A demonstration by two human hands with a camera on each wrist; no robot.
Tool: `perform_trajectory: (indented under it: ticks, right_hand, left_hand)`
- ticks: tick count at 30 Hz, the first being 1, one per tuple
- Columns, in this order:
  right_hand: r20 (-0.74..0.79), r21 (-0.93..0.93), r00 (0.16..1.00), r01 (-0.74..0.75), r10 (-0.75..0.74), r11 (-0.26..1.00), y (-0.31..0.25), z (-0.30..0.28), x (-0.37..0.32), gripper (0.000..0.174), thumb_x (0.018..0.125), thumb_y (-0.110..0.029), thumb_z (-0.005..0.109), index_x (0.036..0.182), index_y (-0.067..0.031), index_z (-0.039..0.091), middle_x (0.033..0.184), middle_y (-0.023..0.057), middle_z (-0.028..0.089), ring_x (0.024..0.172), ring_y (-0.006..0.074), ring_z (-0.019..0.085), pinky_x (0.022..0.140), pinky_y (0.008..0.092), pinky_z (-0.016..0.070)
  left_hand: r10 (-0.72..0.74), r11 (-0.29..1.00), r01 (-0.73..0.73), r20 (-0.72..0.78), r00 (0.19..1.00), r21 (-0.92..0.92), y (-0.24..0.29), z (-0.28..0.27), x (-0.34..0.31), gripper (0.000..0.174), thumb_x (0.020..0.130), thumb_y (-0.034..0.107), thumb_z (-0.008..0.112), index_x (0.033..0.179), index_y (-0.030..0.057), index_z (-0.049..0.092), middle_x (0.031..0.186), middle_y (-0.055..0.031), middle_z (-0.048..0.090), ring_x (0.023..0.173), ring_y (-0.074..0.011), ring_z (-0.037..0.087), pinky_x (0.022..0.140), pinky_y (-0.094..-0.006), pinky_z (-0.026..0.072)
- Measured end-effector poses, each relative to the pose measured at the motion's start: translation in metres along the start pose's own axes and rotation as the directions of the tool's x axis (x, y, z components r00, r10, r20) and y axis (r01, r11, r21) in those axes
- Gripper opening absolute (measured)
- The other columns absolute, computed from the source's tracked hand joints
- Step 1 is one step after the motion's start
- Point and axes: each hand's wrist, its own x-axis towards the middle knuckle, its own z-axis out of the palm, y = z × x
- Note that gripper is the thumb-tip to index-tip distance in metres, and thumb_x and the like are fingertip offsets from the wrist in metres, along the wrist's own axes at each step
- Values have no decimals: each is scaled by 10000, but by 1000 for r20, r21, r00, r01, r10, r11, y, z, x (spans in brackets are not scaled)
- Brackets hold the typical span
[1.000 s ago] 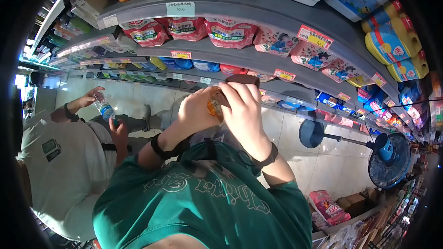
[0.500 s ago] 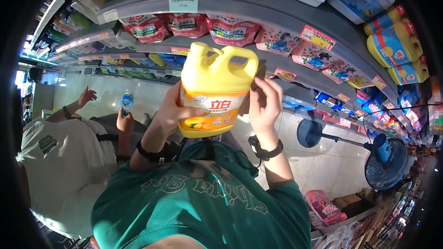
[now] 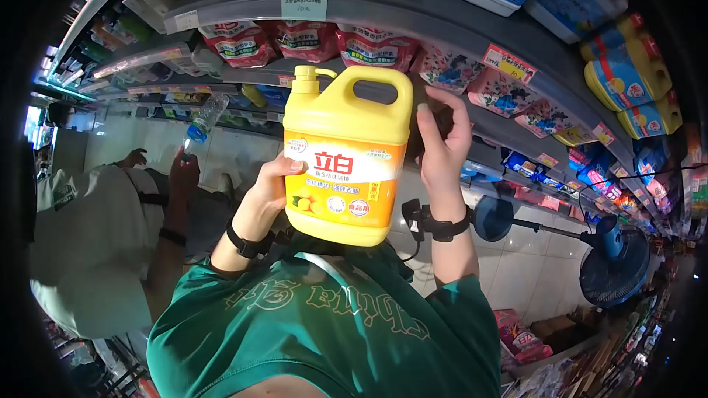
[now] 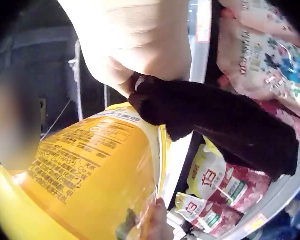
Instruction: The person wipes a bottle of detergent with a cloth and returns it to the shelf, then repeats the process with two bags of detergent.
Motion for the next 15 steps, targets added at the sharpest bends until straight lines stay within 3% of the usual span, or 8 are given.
perform_trajectory:
  ticks: [2, 5, 6, 9, 10, 13, 15]
  right_hand:
    - [27, -190, 991, 136, -133, 972, -5, 4, 5, 280, 864, 18, 658, 1138, -30, 636, 1087, 54, 629, 929, 139, 613, 836, 262, 473]
    - [281, -447, 887, 460, -367, 767, -18, 16, 2, 317, 805, 33, 671, 1117, -21, 653, 1117, 94, 645, 946, 178, 636, 850, 277, 483]
    - [295, -378, 924, 347, -244, 858, -17, 21, -7, 351, 738, 57, 670, 1082, -13, 673, 1142, 146, 647, 1016, 236, 637, 889, 310, 486]
    - [544, -538, 774, 618, -324, 573, -25, 41, -19, 375, 694, 71, 694, 1045, -59, 705, 1087, 117, 650, 982, 303, 617, 857, 373, 504]
    - [564, -544, 772, 615, -294, 571, -28, 47, -25, 384, 690, 65, 700, 1049, -70, 707, 1077, 105, 649, 972, 303, 612, 851, 383, 502]
    - [615, -524, 752, 615, -237, 589, -22, 61, -49, 440, 674, 59, 702, 1092, -80, 696, 1107, 89, 628, 975, 304, 586, 862, 400, 494]
    - [667, -480, 713, 634, -216, 607, -17, 68, -68, 454, 671, 57, 712, 1105, -73, 689, 1135, 85, 617, 988, 303, 578, 866, 402, 491]
  left_hand:
    - [21, 1000, -21, -37, 999, 2, 2, 6, -2, 633, 791, 111, 662, 1367, -35, 444, 1301, -193, 592, 1176, -302, 602, 1041, -416, 463]
    - [61, 997, -66, -128, 990, -36, 7, 23, 1, 636, 776, 130, 661, 1348, -60, 457, 1275, -223, 610, 1157, -338, 617, 1049, -458, 460]
    - [79, 994, -91, -182, 980, -57, 5, 21, 5, 610, 794, 136, 653, 1338, -63, 463, 1262, -225, 613, 1151, -346, 617, 1044, -462, 463]
    - [162, 984, -175, -261, 952, -29, 8, 26, 13, 558, 810, 145, 635, 1310, -52, 485, 1222, -209, 631, 1104, -330, 635, 1014, -450, 484]
    - [192, 973, -215, -216, 957, -88, 10, 23, 14, 493, 834, 50, 629, 1304, -4, 491, 1185, -160, 644, 1073, -267, 650, 961, -395, 518]
    - [332, 943, -322, -222, 917, 84, 7, 22, 20, 451, 846, 27, 627, 1280, 8, 505, 1162, -134, 649, 1064, -237, 649, 949, -370, 518]
    - [409, 912, -399, -263, 874, 93, 6, 27, 25, 429, 853, 13, 627, 1266, 14, 511, 1150, -107, 651, 1068, -207, 642, 946, -346, 512]
